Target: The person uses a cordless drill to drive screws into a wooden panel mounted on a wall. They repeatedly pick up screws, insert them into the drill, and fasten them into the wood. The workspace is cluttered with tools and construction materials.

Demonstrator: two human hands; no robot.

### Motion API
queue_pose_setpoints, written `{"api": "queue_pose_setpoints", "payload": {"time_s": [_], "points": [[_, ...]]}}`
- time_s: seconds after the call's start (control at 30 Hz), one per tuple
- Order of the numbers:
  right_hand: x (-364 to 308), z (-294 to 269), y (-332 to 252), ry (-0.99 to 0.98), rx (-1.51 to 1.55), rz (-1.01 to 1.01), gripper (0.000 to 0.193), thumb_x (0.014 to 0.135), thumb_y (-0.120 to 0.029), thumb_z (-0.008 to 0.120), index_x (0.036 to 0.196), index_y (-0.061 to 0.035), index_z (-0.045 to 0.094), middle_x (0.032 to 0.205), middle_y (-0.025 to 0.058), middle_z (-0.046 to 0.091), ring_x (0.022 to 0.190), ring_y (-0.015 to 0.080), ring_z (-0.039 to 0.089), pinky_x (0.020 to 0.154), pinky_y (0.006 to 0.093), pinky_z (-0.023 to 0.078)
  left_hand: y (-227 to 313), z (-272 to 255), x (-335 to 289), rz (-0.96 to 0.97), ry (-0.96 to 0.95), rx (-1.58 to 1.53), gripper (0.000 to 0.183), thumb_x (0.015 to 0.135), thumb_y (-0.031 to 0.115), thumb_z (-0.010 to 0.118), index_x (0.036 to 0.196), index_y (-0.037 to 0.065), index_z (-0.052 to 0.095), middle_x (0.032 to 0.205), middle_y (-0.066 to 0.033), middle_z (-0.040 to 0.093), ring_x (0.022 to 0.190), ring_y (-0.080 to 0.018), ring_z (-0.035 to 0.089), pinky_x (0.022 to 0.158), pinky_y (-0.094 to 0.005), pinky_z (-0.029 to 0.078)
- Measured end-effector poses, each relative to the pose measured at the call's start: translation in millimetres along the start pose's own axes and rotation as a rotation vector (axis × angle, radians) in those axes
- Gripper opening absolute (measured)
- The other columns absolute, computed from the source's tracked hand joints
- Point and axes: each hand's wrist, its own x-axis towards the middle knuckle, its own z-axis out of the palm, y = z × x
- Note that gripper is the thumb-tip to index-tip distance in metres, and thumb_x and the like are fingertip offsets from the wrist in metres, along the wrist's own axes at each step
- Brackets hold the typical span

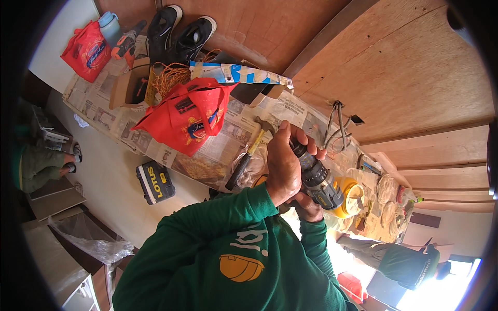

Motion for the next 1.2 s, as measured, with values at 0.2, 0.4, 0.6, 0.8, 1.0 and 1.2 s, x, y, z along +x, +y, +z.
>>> {"api": "queue_pose_setpoints", "payload": {"time_s": [0.2,0.4,0.6,0.8,1.0,1.2], "points": [[-0.7,7.8,-2.3,0.061,0.017,0.006,0.048,0.078,-0.016,0.077,0.121,-0.0003,0.059,0.091,0.0069,0.065,0.075,0.0155,0.060,0.065,0.0288,0.050,2.4,6.0,-4.9,0.021,-0.023,0.044,0.045,0.101,0.051,0.035,0.082,0.012,0.043,0.067,-0.0060,0.048,0.061,-0.0224,0.055,0.078,-0.0476,0.055],[-2.0,8.2,-2.2,0.041,0.023,0.012,0.048,0.078,-0.015,0.079,0.120,-0.0011,0.059,0.092,0.0055,0.065,0.074,0.0148,0.060,0.064,0.0282,0.050,2.1,6.1,-3.1,0.032,-0.060,0.025,0.045,0.101,0.053,0.036,0.081,0.014,0.041,0.068,-0.0045,0.048,0.061,-0.0210,0.055,0.074,-0.0446,0.056],[2.8,9.4,-1.5,0.004,0.023,-0.013,0.047,0.079,-0.015,0.079,0.120,-0.0012,0.059,0.090,0.0047,0.064,0.073,0.0143,0.060,0.063,0.0277,0.049,4.2,5.3,-0.2,0.022,-0.044,0.069,0.045,0.101,0.054,0.037,0.080,0.015,0.040,0.067,-0.0034,0.048,0.060,-0.0198,0.055,0.073,-0.0439,0.056],[0.4,7.1,1.5,0.014,0.023,-0.011,0.050,0.079,-0.015,0.078,0.122,-0.0009,0.058,0.090,0.0051,0.064,0.073,0.0142,0.060,0.063,0.0275,0.048,3.0,1.1,-1.2,0.009,-0.078,0.017,0.041,0.101,0.050,0.038,0.081,0.015,0.041,0.069,-0.0032,0.047,0.062,-0.0201,0.055,0.077,-0.0462,0.055],[2.3,11.3,-4.5,-0.001,-0.010,0.005,0.049,0.079,-0.014,0.077,0.122,-0.0011,0.057,0.088,0.0056,0.065,0.073,0.0147,0.059,0.063,0.0281,0.048,5.7,3.8,-5.0,0.010,-0.072,0.036,0.037,0.102,0.045,0.038,0.082,0.015,0.042,0.070,-0.0032,0.047,0.062,-0.0201,0.055,0.077,-0.0460,0.054],[2.8,14.3,-5.9,0.001,-0.013,-0.023,0.049,0.080,-0.016,0.076,0.123,-0.0008,0.057,0.087,0.0061,0.064,0.072,0.0151,0.058,0.063,0.0287,0.048,7.0,7.0,-5.6,0.005,-0.078,0.035,0.034,0.102,0.041,0.037,0.082,0.015,0.042,0.070,-0.0028,0.046,0.062,-0.0196,0.054,0.077,-0.0448,0.055]]}}
